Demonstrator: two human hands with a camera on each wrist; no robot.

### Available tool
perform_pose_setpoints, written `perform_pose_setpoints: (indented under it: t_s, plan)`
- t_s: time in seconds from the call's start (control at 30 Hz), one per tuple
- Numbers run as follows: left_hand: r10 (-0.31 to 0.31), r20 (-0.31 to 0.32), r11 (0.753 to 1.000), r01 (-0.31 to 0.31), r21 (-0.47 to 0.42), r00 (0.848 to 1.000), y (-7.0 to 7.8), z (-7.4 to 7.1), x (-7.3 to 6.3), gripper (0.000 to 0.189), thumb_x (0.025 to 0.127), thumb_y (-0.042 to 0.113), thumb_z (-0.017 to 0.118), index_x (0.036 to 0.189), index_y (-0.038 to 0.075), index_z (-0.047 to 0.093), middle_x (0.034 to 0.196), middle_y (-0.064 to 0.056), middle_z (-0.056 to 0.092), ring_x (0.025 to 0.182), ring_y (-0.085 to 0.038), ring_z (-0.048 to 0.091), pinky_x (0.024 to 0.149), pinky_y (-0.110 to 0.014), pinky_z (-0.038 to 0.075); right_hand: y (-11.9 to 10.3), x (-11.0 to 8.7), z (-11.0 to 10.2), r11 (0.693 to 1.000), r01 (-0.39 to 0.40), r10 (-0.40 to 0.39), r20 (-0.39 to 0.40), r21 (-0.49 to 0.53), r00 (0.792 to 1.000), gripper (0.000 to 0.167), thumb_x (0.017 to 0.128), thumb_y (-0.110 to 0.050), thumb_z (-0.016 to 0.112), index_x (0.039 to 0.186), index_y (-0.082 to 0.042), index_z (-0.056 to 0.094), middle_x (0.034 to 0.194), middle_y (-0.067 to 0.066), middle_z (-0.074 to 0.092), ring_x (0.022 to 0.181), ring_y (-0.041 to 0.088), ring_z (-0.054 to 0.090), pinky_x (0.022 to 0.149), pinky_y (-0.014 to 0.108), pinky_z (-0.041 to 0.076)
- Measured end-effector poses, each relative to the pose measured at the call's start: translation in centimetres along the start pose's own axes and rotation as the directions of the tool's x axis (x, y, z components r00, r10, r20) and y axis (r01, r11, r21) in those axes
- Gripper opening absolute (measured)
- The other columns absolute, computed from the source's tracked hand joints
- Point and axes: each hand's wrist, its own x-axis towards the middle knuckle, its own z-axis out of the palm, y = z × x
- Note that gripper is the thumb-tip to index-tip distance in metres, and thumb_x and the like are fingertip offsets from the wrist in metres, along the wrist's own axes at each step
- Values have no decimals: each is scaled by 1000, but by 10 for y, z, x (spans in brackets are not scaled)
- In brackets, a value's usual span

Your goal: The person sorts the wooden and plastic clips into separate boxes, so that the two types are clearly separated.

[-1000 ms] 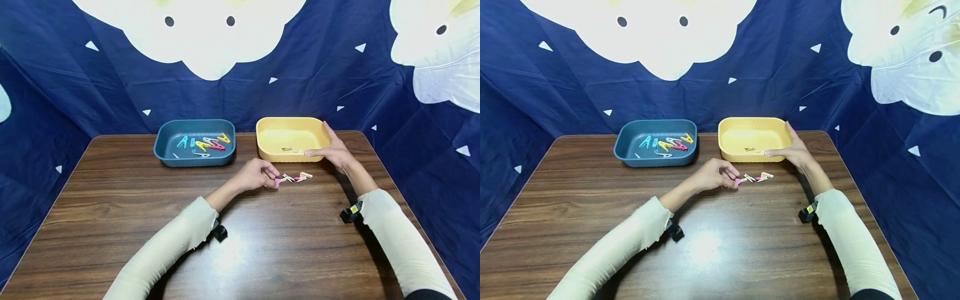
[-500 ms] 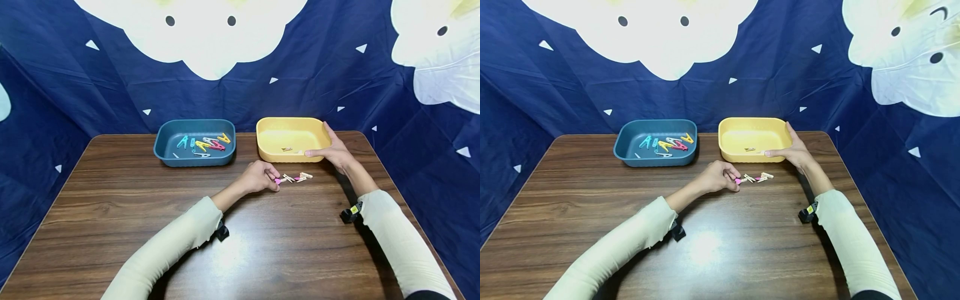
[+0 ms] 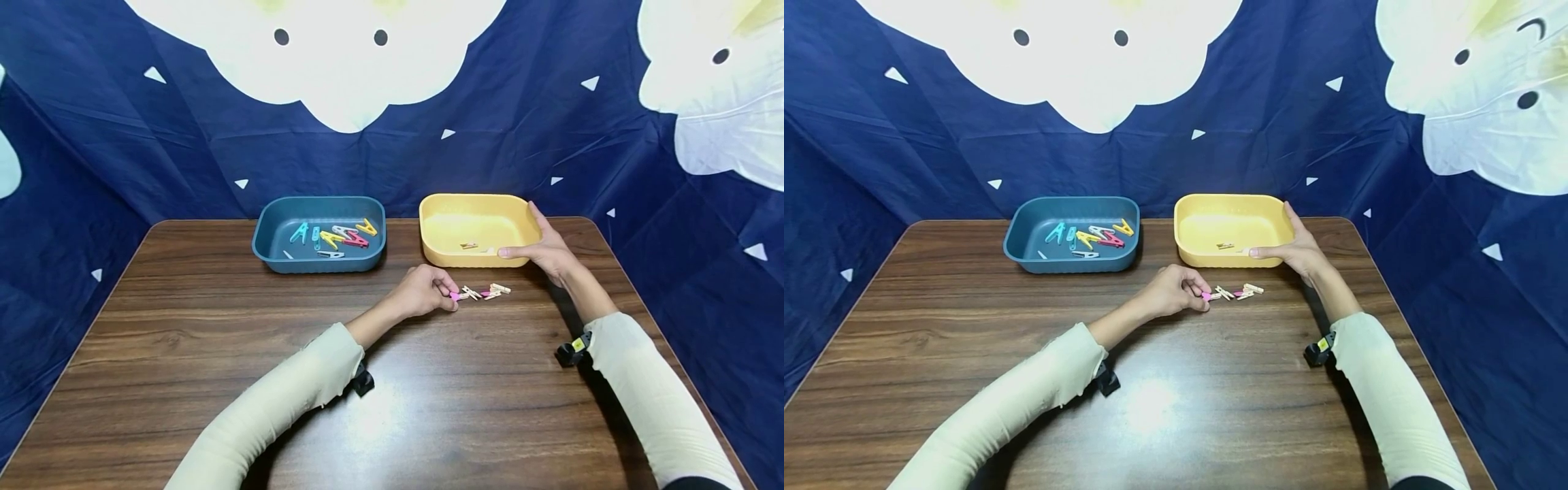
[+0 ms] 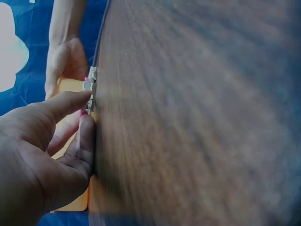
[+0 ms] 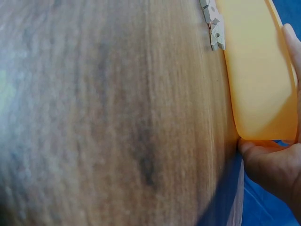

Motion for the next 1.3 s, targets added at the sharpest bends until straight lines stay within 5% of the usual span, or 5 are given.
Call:
perform_pose_setpoints:
  t_s: [0.1, 0.37, 0.77, 1.03, 1.3]
  plan:
    - [26, -14, 1000, -27, -15, 1000, 8, -2, -7, 25, 78, 25, 106, 90, 32, 86, 87, 15, 81, 84, -5, 76, 84, -27, 60, 0, -1, 0, 1000, -3, 3, 1, -4, 1000, 145, 87, -9, 97, 183, -35, -9, 193, 1, -4, 178, 26, 8, 146, 44, 10]
    - [32, -11, 988, -33, -149, 999, 63, -26, -44, 19, 87, 6, 97, 104, 7, 87, 94, -4, 84, 75, -7, 71, 66, -23, 62, 0, 0, -1, 1000, -6, 6, -3, -18, 1000, 145, 88, -10, 98, 182, -35, -9, 193, 2, -4, 178, 28, 9, 146, 45, 10]
    - [91, -33, 962, -96, -257, 995, 82, -41, -41, 21, 91, 5, 92, 111, 3, 86, 97, -7, 84, 73, -7, 71, 67, -24, 60, 1, 0, -1, 1000, 0, 0, 6, 31, 1000, 144, 88, -5, 95, 183, -33, -10, 193, 3, -3, 177, 28, 17, 145, 45, 15]
    - [99, -55, 926, -112, -361, 994, 97, -52, -33, 17, 92, 1, 90, 108, -1, 84, 89, 0, 77, 76, -7, 68, 95, -61, 67, 1, -2, 0, 1000, -5, 4, 5, 31, 1000, 144, 89, -6, 95, 183, -33, -10, 193, 3, -3, 176, 28, 18, 145, 45, 16]
    - [64, -106, 877, -106, -468, 992, 107, -63, -19, 18, 93, -6, 86, 111, -7, 82, 88, -6, 76, 80, -15, 73, 102, -63, 66, 0, 0, 1, 999, -5, 4, 12, 36, 1000, 144, 89, -7, 96, 183, -33, -11, 193, 2, -4, 176, 28, 18, 145, 45, 17]
